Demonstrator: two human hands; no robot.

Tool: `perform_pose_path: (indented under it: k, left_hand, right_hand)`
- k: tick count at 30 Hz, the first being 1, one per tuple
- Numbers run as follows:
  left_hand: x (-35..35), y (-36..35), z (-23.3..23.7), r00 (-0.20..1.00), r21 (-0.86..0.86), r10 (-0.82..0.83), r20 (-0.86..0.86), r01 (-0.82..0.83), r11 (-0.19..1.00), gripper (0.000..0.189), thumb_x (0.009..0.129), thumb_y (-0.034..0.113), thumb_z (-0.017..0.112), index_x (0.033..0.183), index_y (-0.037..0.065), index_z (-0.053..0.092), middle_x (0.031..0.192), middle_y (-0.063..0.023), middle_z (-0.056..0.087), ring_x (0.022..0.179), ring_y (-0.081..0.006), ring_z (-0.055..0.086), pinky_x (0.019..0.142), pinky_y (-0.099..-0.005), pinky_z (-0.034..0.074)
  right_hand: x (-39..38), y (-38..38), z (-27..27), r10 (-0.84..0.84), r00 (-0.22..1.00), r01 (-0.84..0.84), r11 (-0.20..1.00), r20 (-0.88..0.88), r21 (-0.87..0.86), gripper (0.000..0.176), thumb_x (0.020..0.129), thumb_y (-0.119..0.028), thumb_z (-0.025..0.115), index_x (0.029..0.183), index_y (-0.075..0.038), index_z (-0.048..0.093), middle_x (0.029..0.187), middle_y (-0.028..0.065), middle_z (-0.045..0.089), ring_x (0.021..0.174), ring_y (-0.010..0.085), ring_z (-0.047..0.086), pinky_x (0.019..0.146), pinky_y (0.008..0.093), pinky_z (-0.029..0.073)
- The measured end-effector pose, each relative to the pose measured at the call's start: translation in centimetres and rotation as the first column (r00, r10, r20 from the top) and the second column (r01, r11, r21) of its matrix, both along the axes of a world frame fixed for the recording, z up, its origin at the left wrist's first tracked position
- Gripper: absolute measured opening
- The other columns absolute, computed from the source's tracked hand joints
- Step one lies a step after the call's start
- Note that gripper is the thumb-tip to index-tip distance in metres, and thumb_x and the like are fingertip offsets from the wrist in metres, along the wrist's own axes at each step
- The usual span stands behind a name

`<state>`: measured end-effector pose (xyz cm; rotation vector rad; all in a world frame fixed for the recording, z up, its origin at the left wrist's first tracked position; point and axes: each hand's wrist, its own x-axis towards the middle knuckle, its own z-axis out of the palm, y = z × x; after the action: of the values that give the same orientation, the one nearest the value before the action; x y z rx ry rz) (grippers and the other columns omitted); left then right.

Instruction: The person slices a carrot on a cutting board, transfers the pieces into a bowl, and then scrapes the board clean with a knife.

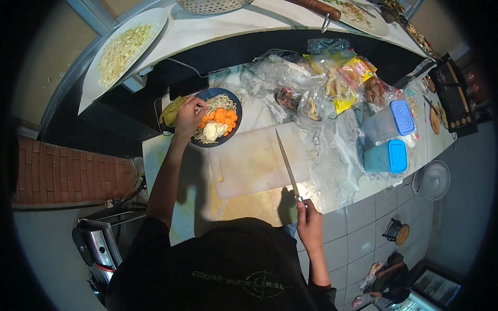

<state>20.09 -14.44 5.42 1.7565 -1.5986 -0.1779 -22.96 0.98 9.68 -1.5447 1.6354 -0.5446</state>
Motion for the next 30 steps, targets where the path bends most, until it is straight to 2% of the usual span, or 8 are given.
perform_pose_path:
  k: [4,8,13,18,20,26,28,30]
  left_hand:
    - [1.1,1.1,0.7,0.993,0.024,0.04,-0.107,-0.037,0.999,0.008,0.085,0.005,0.07,0.091,0.003,0.067,0.086,-0.0075,0.067,0.076,-0.0203,0.065,0.072,-0.0323,0.051]
    - [2.1,2.3,0.1,0.806,-0.053,-0.073,-0.588,0.052,0.997,0.007,0.094,0.004,0.067,0.1,0.002,0.067,0.086,0.0025,0.067,0.077,-0.0023,0.059,0.072,-0.0198,0.048]
    - [-1.6,4.7,3.2,0.198,0.025,-0.016,-0.98,0.204,0.979,0.017,0.098,0.011,0.064,0.113,0.004,0.065,0.098,0.0006,0.067,0.09,-0.0039,0.06,0.084,-0.0196,0.048]
    - [-6.1,6.0,2.4,0.27,-0.064,-0.144,-0.952,0.284,0.957,0.014,0.099,0.01,0.062,0.11,0.003,0.066,0.102,-0.0032,0.068,0.091,-0.0091,0.063,0.083,-0.0216,0.049]
    - [-8.8,6.7,2.9,0.47,-0.028,-0.143,-0.871,0.242,0.97,0.008,0.093,0.0,0.065,0.102,0.0,0.065,0.094,-0.004,0.068,0.085,-0.0097,0.064,0.081,-0.0232,0.051]
    - [-14.3,8.3,-2.8,0.465,-0.015,-0.165,-0.87,0.31,0.951,0.004,0.092,-0.003,0.065,0.094,0.0,0.063,0.092,-0.005,0.069,0.087,-0.0101,0.066,0.079,-0.0241,0.052]
    - [-15.8,9.1,-3.0,0.737,0.073,-0.114,-0.667,0.217,0.974,0.005,0.09,-0.002,0.067,0.092,0.0,0.063,0.091,-0.0052,0.069,0.084,-0.0122,0.067,0.074,-0.0263,0.053]
    - [-16.8,9.6,-3.1,0.805,0.016,-0.123,-0.58,0.162,0.987,0.007,0.088,-0.002,0.068,0.093,0.001,0.063,0.09,-0.006,0.068,0.08,-0.0152,0.066,0.072,-0.0279,0.052]
  right_hand:
    - [0.1,0.2,-0.1,-0.01,1.0,0.009,1.0,0.027,0.019,0.032,0.105,-0.027,0.052,0.101,0.003,0.063,0.053,0.0125,0.048,0.045,0.0164,0.042,0.046,0.0362,0.032]
    - [0.1,0.1,-0.2,0.025,1.0,-0.026,0.999,0.013,0.044,0.033,0.105,-0.028,0.052,0.101,0.003,0.063,0.053,0.0127,0.047,0.045,0.0171,0.042,0.046,0.0362,0.032]
    - [0.6,-0.1,-0.4,0.037,0.998,-0.038,0.999,0.045,0.017,0.032,0.105,-0.029,0.053,0.1,0.001,0.063,0.052,0.0143,0.047,0.044,0.0195,0.043,0.046,0.0374,0.033]
    - [0.5,0.2,-0.5,0.038,0.999,-0.038,0.999,0.019,0.012,0.03,0.104,-0.028,0.054,0.1,0.001,0.064,0.051,0.0155,0.047,0.043,0.0213,0.043,0.046,0.0385,0.034]
    - [0.4,0.5,-0.4,0.059,0.998,-0.06,0.998,0.014,0.005,0.029,0.103,-0.027,0.055,0.1,0.001,0.064,0.052,0.0163,0.047,0.043,0.0222,0.042,0.046,0.0384,0.034]
    - [0.3,1.5,-0.4,0.074,0.997,-0.076,0.996,0.031,0.046,0.029,0.103,-0.026,0.055,0.098,0.001,0.062,0.055,0.0171,0.049,0.045,0.0255,0.043,0.048,0.0384,0.037]
    - [0.5,1.7,0.0,0.083,0.996,-0.085,0.992,0.026,0.089,0.028,0.103,-0.026,0.055,0.097,0.001,0.062,0.055,0.0182,0.05,0.046,0.0291,0.047,0.049,0.0392,0.038]
    - [0.5,2.2,0.1,0.087,0.996,-0.089,0.992,0.025,0.086,0.028,0.103,-0.026,0.055,0.097,0.0,0.061,0.056,0.0193,0.051,0.047,0.0328,0.05,0.049,0.0405,0.039]
